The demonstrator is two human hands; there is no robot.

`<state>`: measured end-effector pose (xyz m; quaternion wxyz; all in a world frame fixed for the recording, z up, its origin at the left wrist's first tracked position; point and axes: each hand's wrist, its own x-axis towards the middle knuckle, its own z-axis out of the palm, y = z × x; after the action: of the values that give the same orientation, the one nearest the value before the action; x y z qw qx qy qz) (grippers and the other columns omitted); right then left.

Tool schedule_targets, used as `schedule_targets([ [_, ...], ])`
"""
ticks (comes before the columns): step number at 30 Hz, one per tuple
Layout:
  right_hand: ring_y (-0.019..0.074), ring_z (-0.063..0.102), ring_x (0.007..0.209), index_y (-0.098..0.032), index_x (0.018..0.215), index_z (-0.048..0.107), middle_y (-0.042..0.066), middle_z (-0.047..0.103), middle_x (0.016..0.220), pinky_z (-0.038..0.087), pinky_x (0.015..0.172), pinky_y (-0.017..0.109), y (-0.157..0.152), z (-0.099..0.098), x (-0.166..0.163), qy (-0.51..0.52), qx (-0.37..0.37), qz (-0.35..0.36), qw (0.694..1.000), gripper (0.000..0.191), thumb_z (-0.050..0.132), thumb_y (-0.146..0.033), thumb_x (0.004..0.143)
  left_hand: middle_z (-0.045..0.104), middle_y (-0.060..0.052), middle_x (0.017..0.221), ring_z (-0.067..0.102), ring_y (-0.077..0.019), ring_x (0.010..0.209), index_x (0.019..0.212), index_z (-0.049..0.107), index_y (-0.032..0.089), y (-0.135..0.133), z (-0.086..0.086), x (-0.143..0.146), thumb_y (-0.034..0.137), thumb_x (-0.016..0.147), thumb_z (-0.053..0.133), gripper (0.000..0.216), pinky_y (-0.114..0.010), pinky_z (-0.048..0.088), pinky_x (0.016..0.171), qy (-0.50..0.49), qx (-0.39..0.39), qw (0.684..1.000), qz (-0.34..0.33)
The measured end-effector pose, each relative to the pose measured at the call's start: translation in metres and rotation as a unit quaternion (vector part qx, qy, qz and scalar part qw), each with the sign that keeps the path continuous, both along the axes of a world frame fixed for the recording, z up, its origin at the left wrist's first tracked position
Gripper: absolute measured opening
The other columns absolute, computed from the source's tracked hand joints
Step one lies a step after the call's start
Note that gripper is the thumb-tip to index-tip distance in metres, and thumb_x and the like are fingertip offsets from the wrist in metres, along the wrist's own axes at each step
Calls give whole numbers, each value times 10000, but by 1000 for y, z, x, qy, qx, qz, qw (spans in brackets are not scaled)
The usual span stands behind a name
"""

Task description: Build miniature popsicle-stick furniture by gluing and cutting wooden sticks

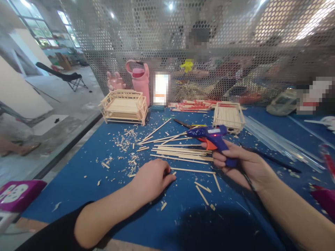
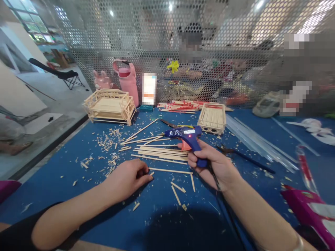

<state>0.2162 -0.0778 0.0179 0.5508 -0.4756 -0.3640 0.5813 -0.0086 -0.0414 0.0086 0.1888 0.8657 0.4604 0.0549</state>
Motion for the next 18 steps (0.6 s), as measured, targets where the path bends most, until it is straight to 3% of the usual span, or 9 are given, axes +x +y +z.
schedule_targets([
  [4,97,324,493,-217,827,531,41,553,773,332,421,243,2,-21,-1,21,-15,-11,1000,144,451,-248,711,626,-50,778,569,-184,712,791,629,177,-1,-2,1,304,797,502,180,-302,435,644,21,-3,999,-40],
  [8,92,324,465,-216,796,560,19,529,681,318,406,240,-4,-16,0,19,8,-13,1000,161,483,-351,757,602,-53,811,566,-181,773,790,601,171,-2,-4,2,229,853,393,225,-311,438,697,2,-1,998,-61],
  [11,118,397,471,-234,847,552,-1,506,567,275,377,230,-14,-6,2,-3,16,32,999,231,550,-435,733,590,-33,783,540,-150,722,784,540,171,-1,-5,1,242,862,368,201,-281,430,661,-96,-14,995,-32],
  [14,125,436,480,-231,863,540,-8,527,531,280,393,222,-25,-2,3,-41,18,88,995,345,618,-507,671,589,3,705,516,-112,628,798,488,179,0,-4,1,240,863,350,164,-240,420,610,-215,-76,974,5],
  [18,112,406,452,-217,829,528,-36,484,450,328,465,239,-30,-5,1,-93,28,68,993,394,574,-579,680,587,12,700,490,-81,530,829,501,176,1,-3,1,256,843,375,150,-211,417,544,-305,-150,939,45],
])
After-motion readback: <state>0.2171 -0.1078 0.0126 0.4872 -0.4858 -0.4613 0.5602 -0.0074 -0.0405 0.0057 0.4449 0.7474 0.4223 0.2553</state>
